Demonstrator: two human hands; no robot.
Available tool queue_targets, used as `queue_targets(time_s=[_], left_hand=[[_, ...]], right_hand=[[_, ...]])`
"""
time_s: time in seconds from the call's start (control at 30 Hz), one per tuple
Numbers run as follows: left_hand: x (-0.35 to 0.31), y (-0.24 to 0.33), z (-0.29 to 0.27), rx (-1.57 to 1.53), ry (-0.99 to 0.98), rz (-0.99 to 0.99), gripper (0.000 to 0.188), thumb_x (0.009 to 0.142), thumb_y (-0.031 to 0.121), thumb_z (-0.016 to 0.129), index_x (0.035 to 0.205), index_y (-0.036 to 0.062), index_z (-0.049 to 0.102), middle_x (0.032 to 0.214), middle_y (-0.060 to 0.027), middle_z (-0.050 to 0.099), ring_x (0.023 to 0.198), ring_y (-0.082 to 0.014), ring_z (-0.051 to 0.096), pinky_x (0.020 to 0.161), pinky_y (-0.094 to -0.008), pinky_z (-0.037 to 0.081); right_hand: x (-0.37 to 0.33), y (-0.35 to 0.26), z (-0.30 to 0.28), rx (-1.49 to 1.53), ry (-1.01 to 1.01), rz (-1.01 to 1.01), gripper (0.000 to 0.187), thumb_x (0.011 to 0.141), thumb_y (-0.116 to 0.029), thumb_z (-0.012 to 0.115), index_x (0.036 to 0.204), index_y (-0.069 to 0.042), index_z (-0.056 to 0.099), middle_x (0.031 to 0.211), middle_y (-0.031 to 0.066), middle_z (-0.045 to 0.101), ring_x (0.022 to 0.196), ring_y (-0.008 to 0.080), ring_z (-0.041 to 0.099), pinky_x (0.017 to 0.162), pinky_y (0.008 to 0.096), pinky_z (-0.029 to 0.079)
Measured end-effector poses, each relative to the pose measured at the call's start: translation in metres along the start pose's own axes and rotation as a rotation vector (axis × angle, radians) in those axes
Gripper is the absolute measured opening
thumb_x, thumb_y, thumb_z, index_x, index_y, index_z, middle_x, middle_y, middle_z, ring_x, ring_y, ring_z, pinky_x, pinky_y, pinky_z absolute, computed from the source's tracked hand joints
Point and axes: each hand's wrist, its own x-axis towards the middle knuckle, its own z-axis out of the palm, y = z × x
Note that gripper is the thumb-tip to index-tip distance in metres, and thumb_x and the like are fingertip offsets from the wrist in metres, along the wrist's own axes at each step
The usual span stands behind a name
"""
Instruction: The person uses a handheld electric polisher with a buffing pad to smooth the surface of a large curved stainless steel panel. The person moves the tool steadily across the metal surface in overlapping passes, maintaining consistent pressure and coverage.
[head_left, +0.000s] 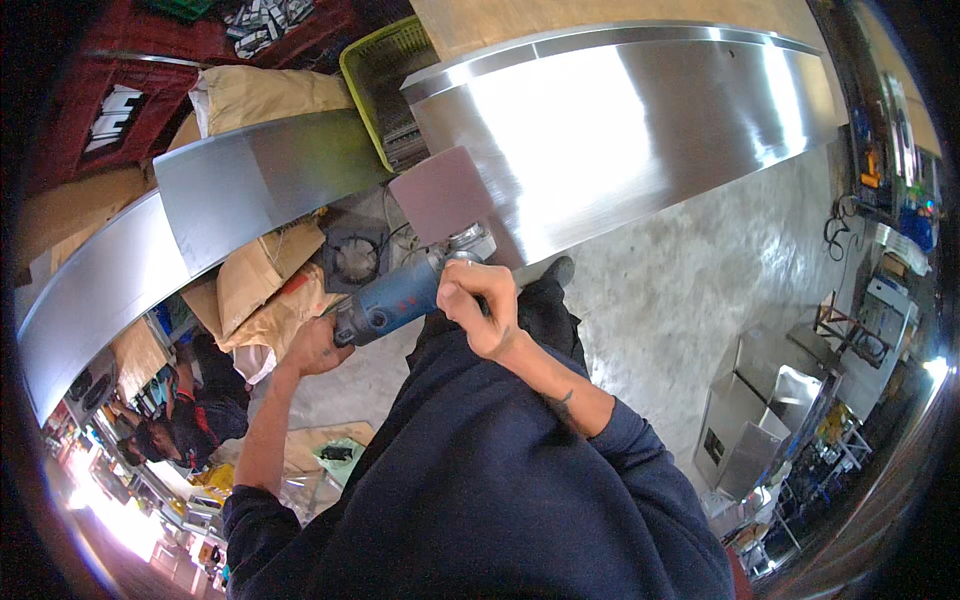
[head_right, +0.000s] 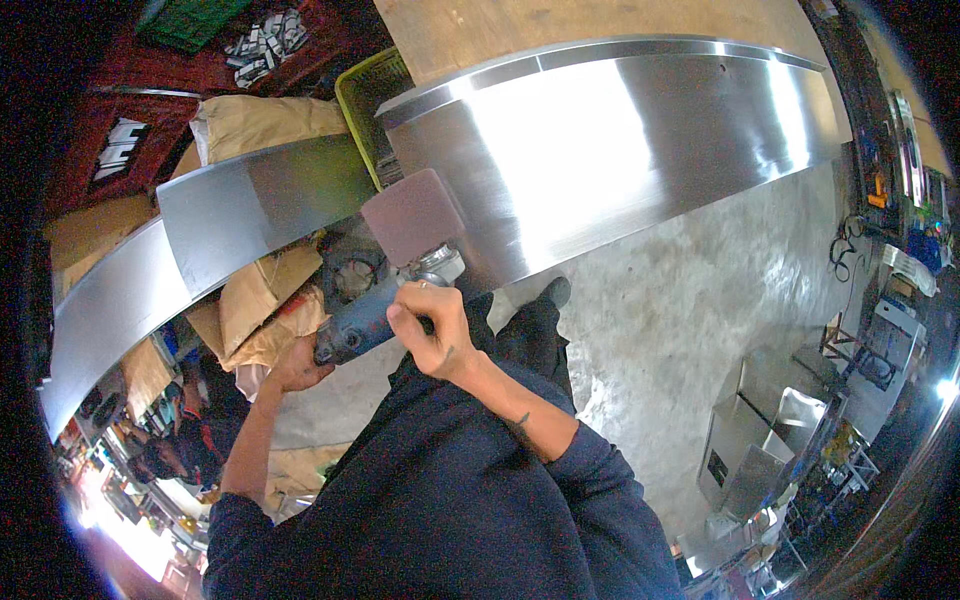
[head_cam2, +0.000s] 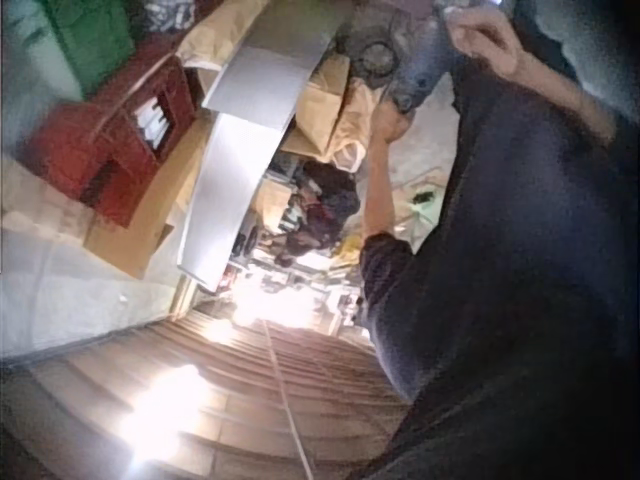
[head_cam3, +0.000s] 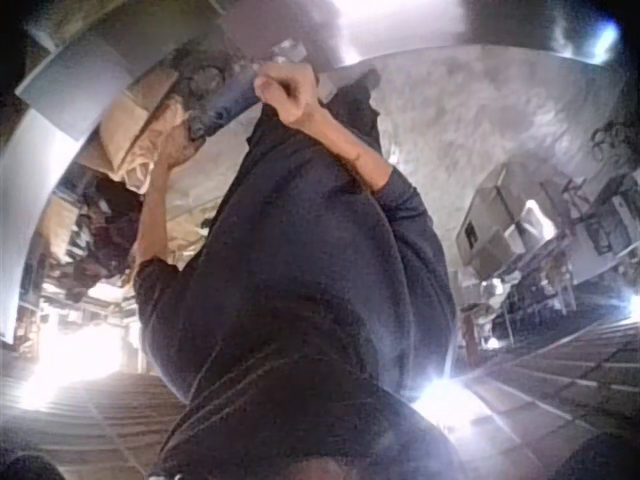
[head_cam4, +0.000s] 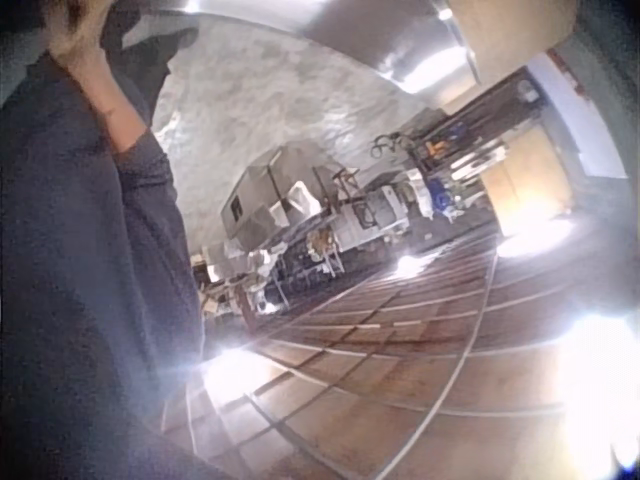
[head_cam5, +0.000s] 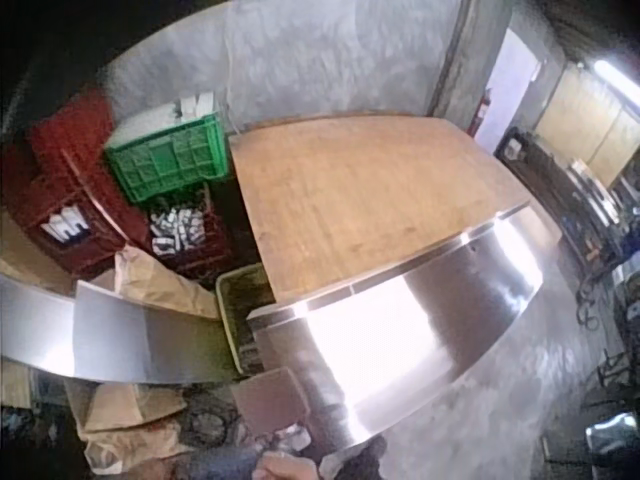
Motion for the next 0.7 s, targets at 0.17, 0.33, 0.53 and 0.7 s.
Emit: queue_targets(time_s=[0.17,0.33,0.53,0.7], left_hand=[[0.014,-0.019,0.000,0.007,-0.011,0.023,0.053,0.077,0.026,0.083,0.113,-0.0087,0.065,0.104,-0.0322,0.073,0.104,-0.0473,0.070,0.092,-0.0508,0.055],[0.016,-0.005,-0.016,-0.050,0.003,0.067,0.052,0.075,0.024,0.083,0.113,-0.0076,0.065,0.104,-0.0313,0.073,0.103,-0.0474,0.070,0.092,-0.0511,0.055],[0.028,-0.011,-0.013,-0.061,-0.049,0.058,0.048,0.075,0.021,0.083,0.112,-0.0060,0.066,0.104,-0.0302,0.073,0.103,-0.0475,0.070,0.091,-0.0515,0.055],[0.034,-0.003,-0.016,-0.084,-0.064,0.037,0.044,0.076,0.019,0.082,0.109,-0.0068,0.067,0.103,-0.0309,0.073,0.102,-0.0464,0.070,0.090,-0.0504,0.055]], right_hand=[[0.011,0.014,-0.002,-0.066,-0.016,-0.006,0.035,0.099,-0.008,0.056,0.065,0.001,0.052,0.062,0.0067,0.054,0.057,0.0153,0.049,0.057,0.0317,0.038],[0.016,0.017,-0.002,-0.044,-0.003,-0.002,0.033,0.097,-0.007,0.054,0.065,0.002,0.052,0.062,0.0072,0.054,0.056,0.0159,0.050,0.057,0.0317,0.039],[0.014,0.021,-0.002,-0.006,0.081,0.015,0.037,0.100,-0.016,0.060,0.069,0.002,0.048,0.061,0.0122,0.043,0.054,0.0266,0.042,0.057,0.0398,0.033],[0.013,0.019,-0.007,-0.047,0.108,0.071,0.035,0.099,-0.015,0.058,0.069,0.001,0.048,0.061,0.0133,0.043,0.054,0.0276,0.042,0.056,0.0399,0.033]])
